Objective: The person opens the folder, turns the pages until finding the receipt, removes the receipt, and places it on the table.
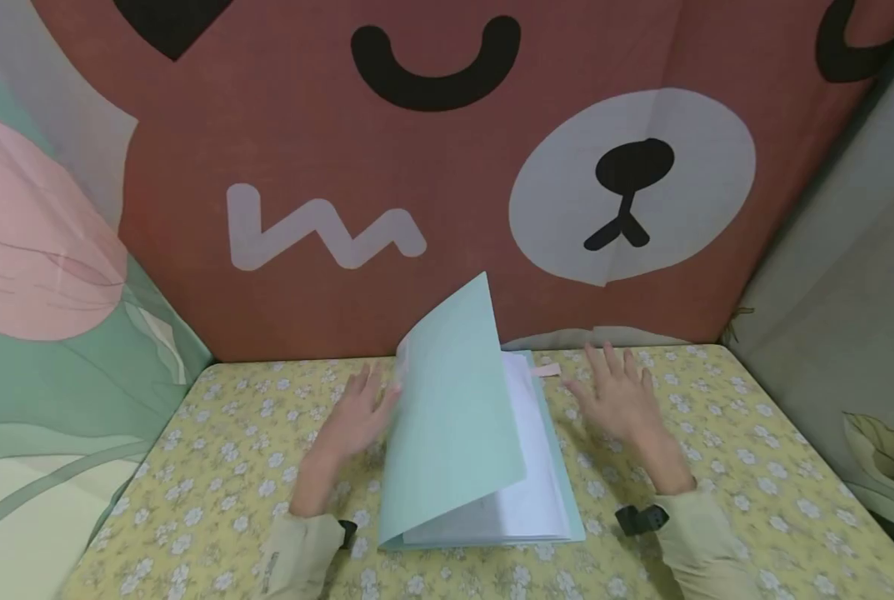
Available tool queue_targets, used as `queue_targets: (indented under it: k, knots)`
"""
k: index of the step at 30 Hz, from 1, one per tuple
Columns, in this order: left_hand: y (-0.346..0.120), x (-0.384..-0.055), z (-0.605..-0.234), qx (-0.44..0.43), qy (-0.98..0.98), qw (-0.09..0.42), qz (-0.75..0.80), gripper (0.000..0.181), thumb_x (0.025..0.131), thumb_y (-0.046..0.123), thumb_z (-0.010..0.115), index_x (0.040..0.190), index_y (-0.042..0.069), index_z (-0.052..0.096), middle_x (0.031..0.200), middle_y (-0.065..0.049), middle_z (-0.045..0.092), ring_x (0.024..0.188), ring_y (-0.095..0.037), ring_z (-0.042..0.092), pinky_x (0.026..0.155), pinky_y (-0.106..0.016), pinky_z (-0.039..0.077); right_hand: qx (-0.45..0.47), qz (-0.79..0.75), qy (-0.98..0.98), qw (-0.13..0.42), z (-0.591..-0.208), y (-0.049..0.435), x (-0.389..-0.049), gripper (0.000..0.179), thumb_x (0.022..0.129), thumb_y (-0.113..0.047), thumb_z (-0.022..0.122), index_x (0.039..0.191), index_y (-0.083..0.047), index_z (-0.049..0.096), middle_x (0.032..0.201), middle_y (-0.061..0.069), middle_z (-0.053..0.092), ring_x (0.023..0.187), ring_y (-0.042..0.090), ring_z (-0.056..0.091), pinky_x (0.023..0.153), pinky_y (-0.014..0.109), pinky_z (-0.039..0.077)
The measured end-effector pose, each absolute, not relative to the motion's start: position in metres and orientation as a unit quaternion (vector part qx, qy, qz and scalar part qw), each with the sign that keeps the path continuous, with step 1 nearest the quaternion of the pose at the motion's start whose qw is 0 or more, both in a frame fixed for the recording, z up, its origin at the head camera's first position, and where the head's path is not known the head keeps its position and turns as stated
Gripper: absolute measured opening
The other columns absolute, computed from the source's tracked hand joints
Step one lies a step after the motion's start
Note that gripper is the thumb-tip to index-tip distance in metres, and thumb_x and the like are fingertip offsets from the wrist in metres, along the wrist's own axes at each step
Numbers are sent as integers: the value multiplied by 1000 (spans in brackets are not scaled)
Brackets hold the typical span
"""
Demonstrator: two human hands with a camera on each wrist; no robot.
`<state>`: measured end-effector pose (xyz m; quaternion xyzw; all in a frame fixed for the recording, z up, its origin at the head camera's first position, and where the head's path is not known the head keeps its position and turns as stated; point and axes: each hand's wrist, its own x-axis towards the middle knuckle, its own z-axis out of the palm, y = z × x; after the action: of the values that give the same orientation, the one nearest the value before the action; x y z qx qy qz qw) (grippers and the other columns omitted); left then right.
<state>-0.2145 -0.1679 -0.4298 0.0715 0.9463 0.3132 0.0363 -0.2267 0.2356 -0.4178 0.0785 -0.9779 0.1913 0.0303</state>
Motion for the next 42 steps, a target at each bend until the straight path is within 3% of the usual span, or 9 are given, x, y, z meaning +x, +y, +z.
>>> queue_targets:
  k: [3, 7, 16, 20, 24, 28, 31, 38, 42]
  knots:
    - [-163, -213, -429, 77, 930, 53, 356, 78, 109, 61, 32, 167, 12, 15, 172, -20, 11, 156, -43, 13, 120, -67, 21, 96, 211, -971, 56, -415, 234, -227, 74, 111, -45, 44, 161, 4, 25, 161, 37, 25, 146, 61, 21, 112, 78, 21]
    - [-158, -211, -425, 91, 918, 56, 382, 72, 111, 52, 36, 166, 9, 19, 170, -20, 19, 155, -43, 19, 121, -64, 24, 127, 243, -958, 84, -409, 227, -229, 67, 111, -40, 48, 156, 8, 34, 147, 37, 47, 129, 55, 50, 100, 71, 44]
    - [-140, -193, -423, 144, 917, 65, 365, 65, 114, 39, 37, 162, -2, 24, 167, -26, 23, 154, -43, 22, 122, -58, 25, 154, 394, -901, 102, -383, 190, -240, 45, 109, -29, 57, 137, 5, 59, 119, 26, 70, 103, 41, 71, 83, 53, 60]
    - [-132, -181, -425, 156, 919, 62, 356, 65, 113, 39, 38, 162, -2, 25, 167, -27, 21, 154, -44, 21, 122, -59, 25, 129, 532, -837, 28, -375, 172, -246, 50, 109, -32, 55, 138, 8, 56, 120, 30, 68, 102, 42, 72, 82, 44, 63]
    - [-127, -168, -427, 169, 917, 66, 356, 66, 113, 40, 40, 163, -1, 25, 168, -27, 17, 154, -45, 20, 121, -61, 26, 81, 571, -817, -22, -370, 158, -250, 55, 108, -34, 57, 142, 10, 53, 125, 29, 64, 103, 36, 69, 84, 39, 62]
    - [-123, -158, -428, 178, 916, 64, 355, 66, 112, 39, 41, 162, -1, 26, 168, -28, 16, 154, -46, 20, 121, -61, 25, 53, 554, -830, -34, -369, 149, -252, 46, 106, -27, 60, 137, 7, 60, 106, 16, 70, 85, 20, 64, 74, 31, 57]
    - [-122, -153, -428, 181, 916, 62, 353, 67, 112, 40, 41, 162, -1, 26, 168, -27, 16, 154, -45, 20, 121, -61, 25, 52, 571, -818, -44, -370, 143, -254, 38, 106, -21, 61, 130, 7, 64, 91, 9, 72, 73, 16, 65, 69, 30, 56]
    - [-122, -145, -426, 176, 916, 55, 357, 68, 112, 44, 39, 164, 3, 26, 170, -24, 15, 154, -42, 21, 121, -59, 26, 44, 636, -766, -83, -362, 132, -258, 41, 105, -20, 62, 135, 8, 60, 115, 17, 73, 87, 15, 73, 77, 30, 62]
    - [-121, -141, -424, 171, 914, 43, 366, 67, 112, 44, 40, 164, 4, 27, 170, -22, 16, 154, -42, 22, 121, -59, 26, 36, 659, -745, -98, -354, 125, -257, 43, 104, -21, 65, 136, 7, 60, 112, 12, 74, 86, 13, 73, 76, 29, 62]
